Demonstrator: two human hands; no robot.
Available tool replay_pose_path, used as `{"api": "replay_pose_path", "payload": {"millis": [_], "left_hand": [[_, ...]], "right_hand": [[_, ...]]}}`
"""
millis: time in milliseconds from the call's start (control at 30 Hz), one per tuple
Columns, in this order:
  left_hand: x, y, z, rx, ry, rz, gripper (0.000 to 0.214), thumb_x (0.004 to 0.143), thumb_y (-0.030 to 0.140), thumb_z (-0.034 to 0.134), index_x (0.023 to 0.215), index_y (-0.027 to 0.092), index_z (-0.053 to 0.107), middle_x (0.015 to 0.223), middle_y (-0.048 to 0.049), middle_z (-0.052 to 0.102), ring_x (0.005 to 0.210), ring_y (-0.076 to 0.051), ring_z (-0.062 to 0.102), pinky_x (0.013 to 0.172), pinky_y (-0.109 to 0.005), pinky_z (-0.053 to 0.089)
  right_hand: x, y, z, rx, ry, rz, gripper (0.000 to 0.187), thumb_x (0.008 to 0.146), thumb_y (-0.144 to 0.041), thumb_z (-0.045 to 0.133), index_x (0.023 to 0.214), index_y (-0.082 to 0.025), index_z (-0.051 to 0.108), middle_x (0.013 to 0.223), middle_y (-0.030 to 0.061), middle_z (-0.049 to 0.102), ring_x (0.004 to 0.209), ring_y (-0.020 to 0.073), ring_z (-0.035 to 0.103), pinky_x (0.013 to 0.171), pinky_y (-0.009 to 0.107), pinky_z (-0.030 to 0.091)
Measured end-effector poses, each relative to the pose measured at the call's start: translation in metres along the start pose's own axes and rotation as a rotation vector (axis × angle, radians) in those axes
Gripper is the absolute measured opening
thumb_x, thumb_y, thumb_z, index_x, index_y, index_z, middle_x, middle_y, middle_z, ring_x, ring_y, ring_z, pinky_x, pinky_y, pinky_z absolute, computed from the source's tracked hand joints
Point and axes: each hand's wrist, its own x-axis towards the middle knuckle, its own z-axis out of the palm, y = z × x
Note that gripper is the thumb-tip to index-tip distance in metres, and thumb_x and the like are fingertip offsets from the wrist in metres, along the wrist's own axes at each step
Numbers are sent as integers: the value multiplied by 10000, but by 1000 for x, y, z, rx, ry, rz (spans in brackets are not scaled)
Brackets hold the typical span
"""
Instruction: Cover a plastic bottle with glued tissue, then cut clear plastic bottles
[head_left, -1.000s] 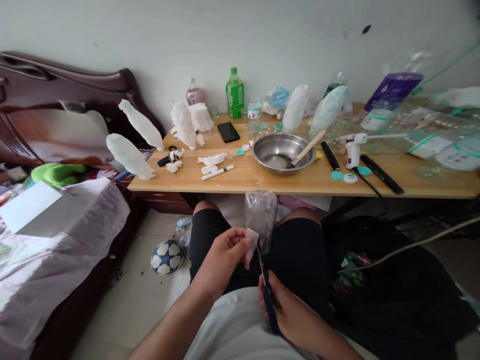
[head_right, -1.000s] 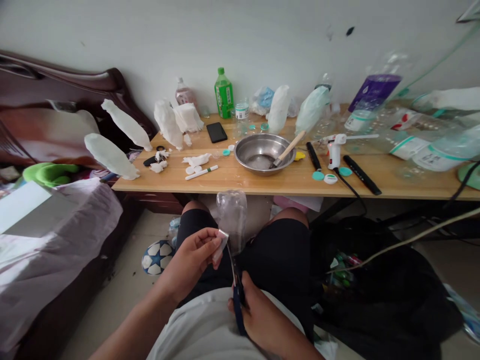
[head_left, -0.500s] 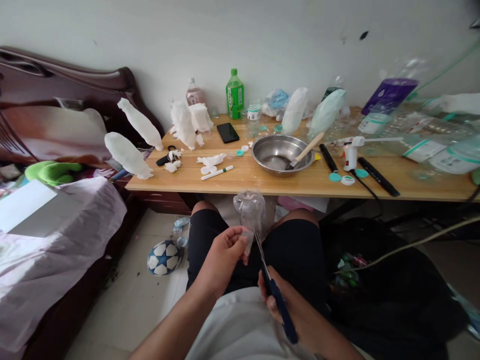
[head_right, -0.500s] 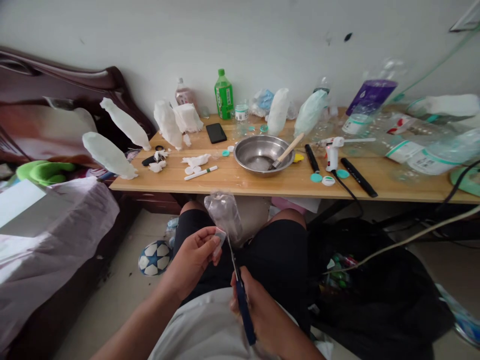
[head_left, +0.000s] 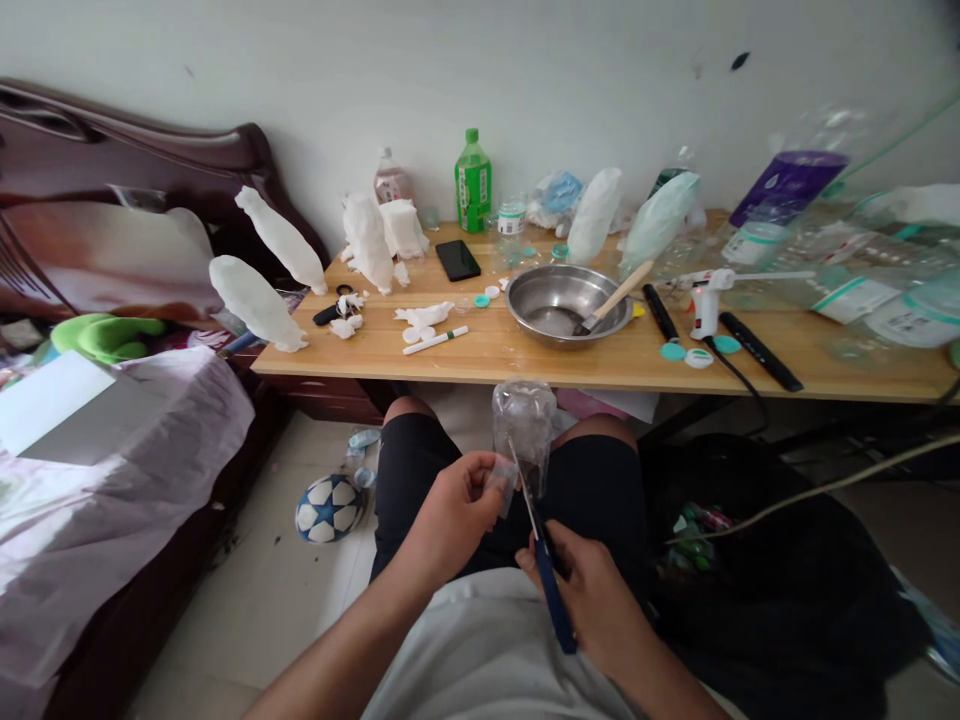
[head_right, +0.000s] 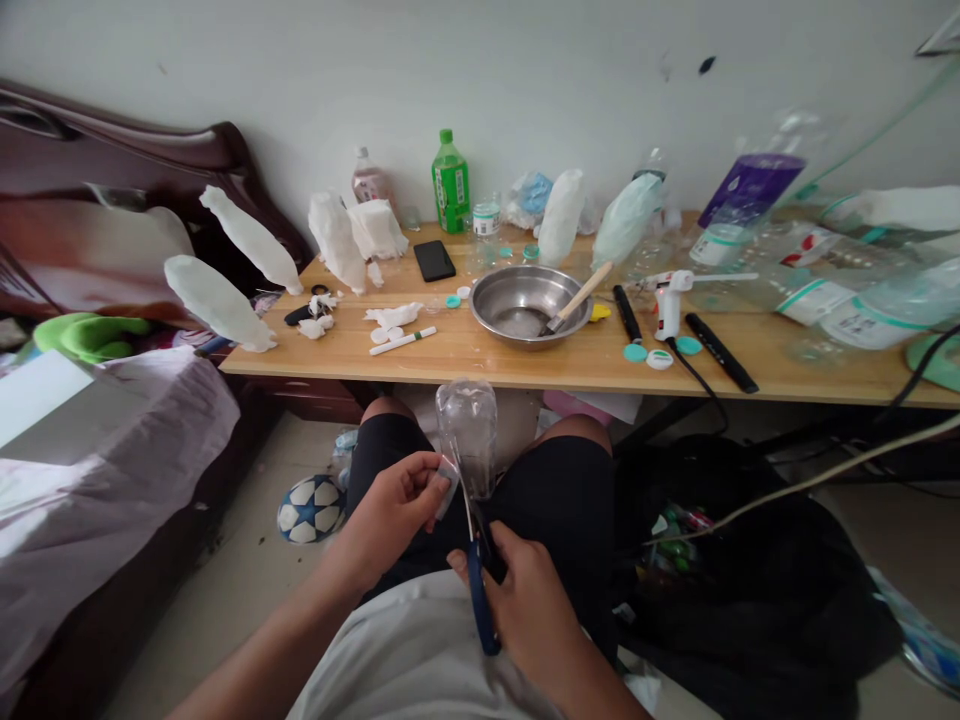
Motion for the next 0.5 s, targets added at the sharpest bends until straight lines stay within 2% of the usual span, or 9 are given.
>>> {"api": "replay_pose_path", "payload": {"millis": [200,300,433,500], "left_hand": [[1,-3,-5,23,7,7,246,859,323,569,996,122,608,623,58,482,516,-75,423,496,-200,378],[0,-2,-6,43,1,6,242,869,316,550,1009,129,612,630,53,488,527,-83,429,507,-209,378],[-4,5,-6,138,14,35,226,852,233,533,1036,135,620,645,56,460,575,-94,420,545,-214,367],[-7,10,-5,253,34,65,225,839,199,527,1029,141,633,640,58,447,584,-99,408,554,-220,350]], "right_hand": [[2,7,-4,-105,24,17,428,865,-573,540,656,-207,472,538,-58,430,515,103,370,478,237,276],[4,10,-10,-142,-13,10,313,860,-474,569,708,-208,506,583,-39,514,540,122,456,515,240,337],[-2,9,-22,-193,-116,-25,90,809,-271,590,814,-215,520,741,-16,595,673,144,549,643,242,423],[-8,7,-26,-253,-158,-46,137,820,-255,567,938,-228,503,822,-17,591,709,139,546,677,242,436]]}}
